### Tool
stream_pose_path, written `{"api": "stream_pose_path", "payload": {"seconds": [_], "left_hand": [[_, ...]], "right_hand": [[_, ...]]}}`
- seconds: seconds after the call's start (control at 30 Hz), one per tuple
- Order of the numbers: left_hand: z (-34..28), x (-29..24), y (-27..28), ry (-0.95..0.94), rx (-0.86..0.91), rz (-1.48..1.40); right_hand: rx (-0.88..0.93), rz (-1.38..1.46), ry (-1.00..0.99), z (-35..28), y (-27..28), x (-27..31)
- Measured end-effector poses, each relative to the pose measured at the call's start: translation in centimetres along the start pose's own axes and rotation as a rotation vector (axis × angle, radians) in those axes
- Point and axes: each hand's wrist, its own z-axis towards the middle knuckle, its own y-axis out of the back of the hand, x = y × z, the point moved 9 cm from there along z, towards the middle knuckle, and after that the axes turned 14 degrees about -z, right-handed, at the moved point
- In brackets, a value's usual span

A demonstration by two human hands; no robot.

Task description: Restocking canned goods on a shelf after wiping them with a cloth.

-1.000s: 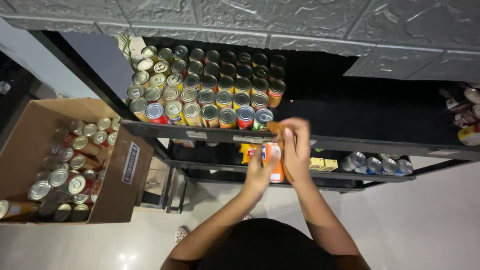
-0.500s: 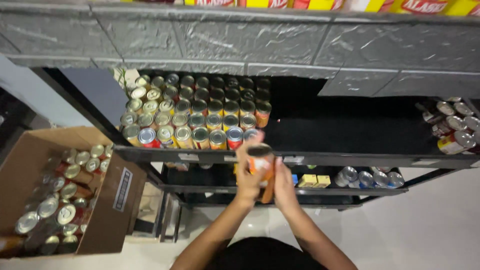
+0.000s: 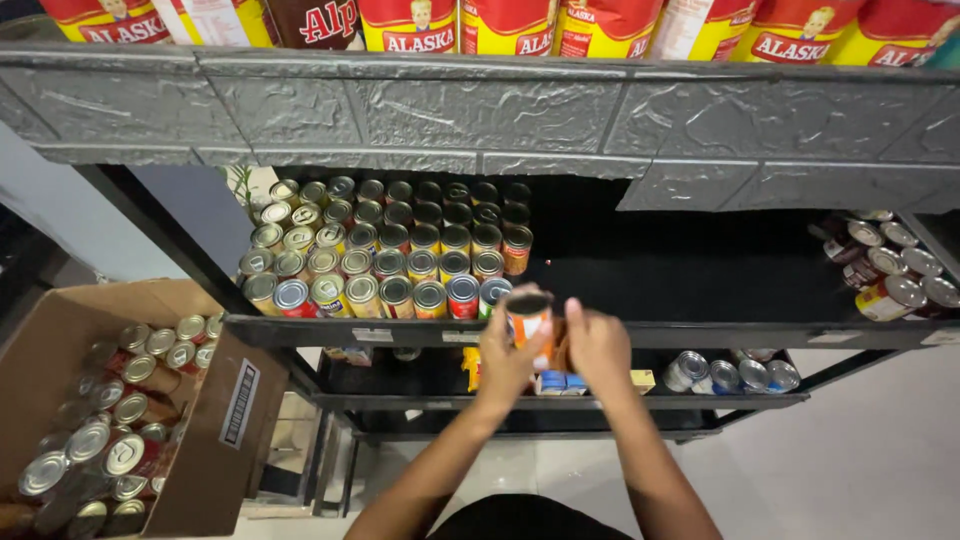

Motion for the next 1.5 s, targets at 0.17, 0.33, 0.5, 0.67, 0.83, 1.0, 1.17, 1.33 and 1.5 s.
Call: {"api": "stream_pose_path", "payload": {"seconds": [0.17,0.33,0.5,0.67,0.83,1.0,1.17,1.33,1.5], "left_hand": [[1.2,-4.5,-1.3,-0.256,0.086,0.597],[2.4,-4.1,-3.0,-0.264,0.331,0.644],[3.7,-0.6,-0.2,-0.294,0.288,1.220],[2.9,1.8,1.1,-0.294,0.325,1.260],[2.7,1.9,1.5,-0.362,0.317,1.194],[2.7,2.0,1.4,-0.395,0.331,1.187],[2.1,-1.2,0.9,-0.437,0.320,1.040],[0.3,-7.1,1.6,-0.513,0.250,0.902],[-2.5,-10.5,7.3,-0.504,0.059,0.876]], "right_hand": [[-0.038,0.553,0.365,-1.5,11.0,8.3],[0.051,0.640,0.452,3.1,8.0,7.5],[-0.108,0.156,0.113,8.8,5.2,4.0],[0.043,0.392,0.280,12.1,-5.9,4.2],[-0.169,0.546,0.503,13.3,-9.0,3.8],[0.026,0.134,0.342,14.5,-14.7,2.9],[-0.048,0.036,0.300,11.5,-8.7,5.1],[-0.307,0.050,0.202,6.2,-0.3,7.5],[-0.690,0.479,0.271,-4.2,8.8,15.0]]}}
